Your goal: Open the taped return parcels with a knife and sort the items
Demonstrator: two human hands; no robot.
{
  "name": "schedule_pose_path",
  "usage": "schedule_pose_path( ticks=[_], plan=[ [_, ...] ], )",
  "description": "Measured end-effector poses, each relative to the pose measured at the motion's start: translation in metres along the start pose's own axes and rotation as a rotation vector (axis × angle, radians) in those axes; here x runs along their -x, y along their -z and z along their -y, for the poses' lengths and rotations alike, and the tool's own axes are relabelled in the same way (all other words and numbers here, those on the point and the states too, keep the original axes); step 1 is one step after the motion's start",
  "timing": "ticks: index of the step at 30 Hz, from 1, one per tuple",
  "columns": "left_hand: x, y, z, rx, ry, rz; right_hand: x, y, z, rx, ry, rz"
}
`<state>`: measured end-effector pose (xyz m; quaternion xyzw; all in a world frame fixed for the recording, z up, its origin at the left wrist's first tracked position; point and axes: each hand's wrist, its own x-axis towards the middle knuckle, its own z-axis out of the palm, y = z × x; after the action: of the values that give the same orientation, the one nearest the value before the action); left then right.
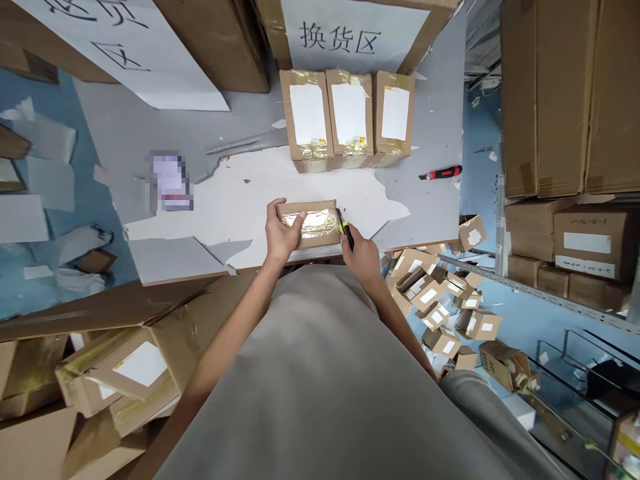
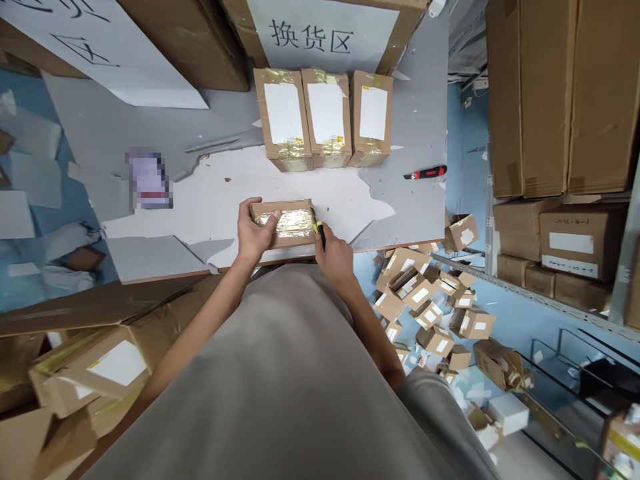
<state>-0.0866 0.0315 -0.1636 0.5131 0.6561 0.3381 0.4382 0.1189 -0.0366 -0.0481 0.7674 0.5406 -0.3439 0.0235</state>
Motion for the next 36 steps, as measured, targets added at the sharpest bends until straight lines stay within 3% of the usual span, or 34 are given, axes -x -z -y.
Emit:
schedule_pose_path(
  ticks=[8,14,36],
  plan=[
    [0.006,-0.006,0.012,0.051,-0.005,-0.039,0.014,0.027,0.034,0.235,-0.081,0.113],
    [0.010,-0.014,0.024,0.091,-0.015,-0.082,0.012,0.027,0.056,0.298,-0.128,0.115],
    [0.012,-0.019,0.018,0.097,-0.051,-0.074,0.012,0.023,0.067,0.373,-0.210,0.063]
  ],
)
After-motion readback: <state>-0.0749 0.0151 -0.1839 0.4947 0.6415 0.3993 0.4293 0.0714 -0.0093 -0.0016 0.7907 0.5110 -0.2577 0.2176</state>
